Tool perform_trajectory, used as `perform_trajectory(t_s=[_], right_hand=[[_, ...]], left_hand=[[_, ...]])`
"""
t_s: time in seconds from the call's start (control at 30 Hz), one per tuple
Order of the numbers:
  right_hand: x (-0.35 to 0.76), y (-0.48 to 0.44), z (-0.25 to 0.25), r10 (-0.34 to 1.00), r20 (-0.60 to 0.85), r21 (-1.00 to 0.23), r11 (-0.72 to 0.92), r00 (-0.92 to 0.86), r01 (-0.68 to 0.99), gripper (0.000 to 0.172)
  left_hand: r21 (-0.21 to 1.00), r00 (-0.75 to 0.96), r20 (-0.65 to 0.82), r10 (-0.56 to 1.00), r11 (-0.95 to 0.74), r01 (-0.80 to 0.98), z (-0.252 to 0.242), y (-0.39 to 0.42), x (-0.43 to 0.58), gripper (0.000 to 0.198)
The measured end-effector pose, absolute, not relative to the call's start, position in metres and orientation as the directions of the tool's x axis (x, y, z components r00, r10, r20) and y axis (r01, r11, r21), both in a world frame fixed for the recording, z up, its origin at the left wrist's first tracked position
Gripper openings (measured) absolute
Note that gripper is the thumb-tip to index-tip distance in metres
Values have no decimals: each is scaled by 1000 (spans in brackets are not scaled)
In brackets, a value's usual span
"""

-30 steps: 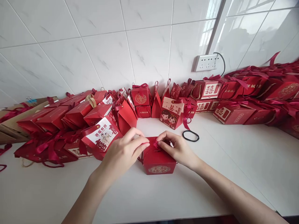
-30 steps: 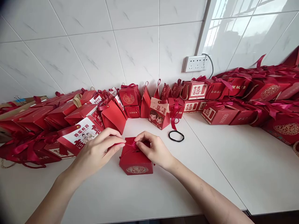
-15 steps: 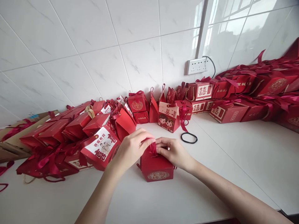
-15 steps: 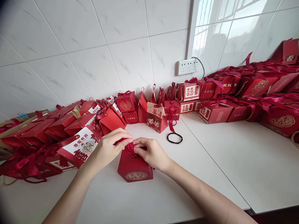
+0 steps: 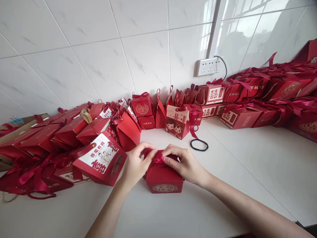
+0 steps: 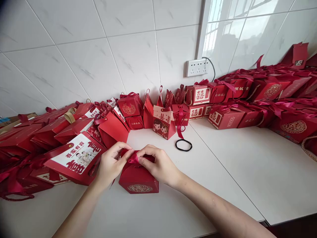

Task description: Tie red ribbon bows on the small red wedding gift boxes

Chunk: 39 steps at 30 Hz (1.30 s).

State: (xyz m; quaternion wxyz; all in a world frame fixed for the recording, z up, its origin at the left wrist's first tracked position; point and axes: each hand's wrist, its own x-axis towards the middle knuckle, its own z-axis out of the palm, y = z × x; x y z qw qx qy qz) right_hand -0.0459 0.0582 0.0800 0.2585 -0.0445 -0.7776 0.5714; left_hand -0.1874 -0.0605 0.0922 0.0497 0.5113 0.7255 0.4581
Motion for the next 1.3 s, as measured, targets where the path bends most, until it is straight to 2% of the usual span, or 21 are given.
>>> perform_trajectory(t_s=[0.17, 0.3, 0.5, 0.77, 1.03, 1.3], right_hand=[[-47, 55, 78, 429, 336, -936, 251, -838, -247, 10], [-48, 55, 76, 449, 353, -934, 219, -821, -281, 12], [-48, 55, 77, 469, 370, -925, 264, -802, -273, 8], [-47, 56, 76, 483, 373, -923, 285, -792, -260, 10], [-48, 59, 78, 436, 348, -937, 168, -830, -305, 12], [-46, 59, 78, 435, 392, -908, 326, -811, -264, 10]], left_hand=[[735, -385, 333, 861, 19, 678, 93, -63, -183, 7], [743, -266, 350, 898, -93, 663, 96, -64, -181, 10], [759, -178, 287, 941, -110, 642, 104, -68, -179, 12], [878, -316, 148, 937, 23, 477, 101, -63, -172, 26], [961, -276, 69, 959, 10, 277, 99, -64, -176, 26], [979, -266, 43, 963, 12, 201, 100, -64, -176, 26]])
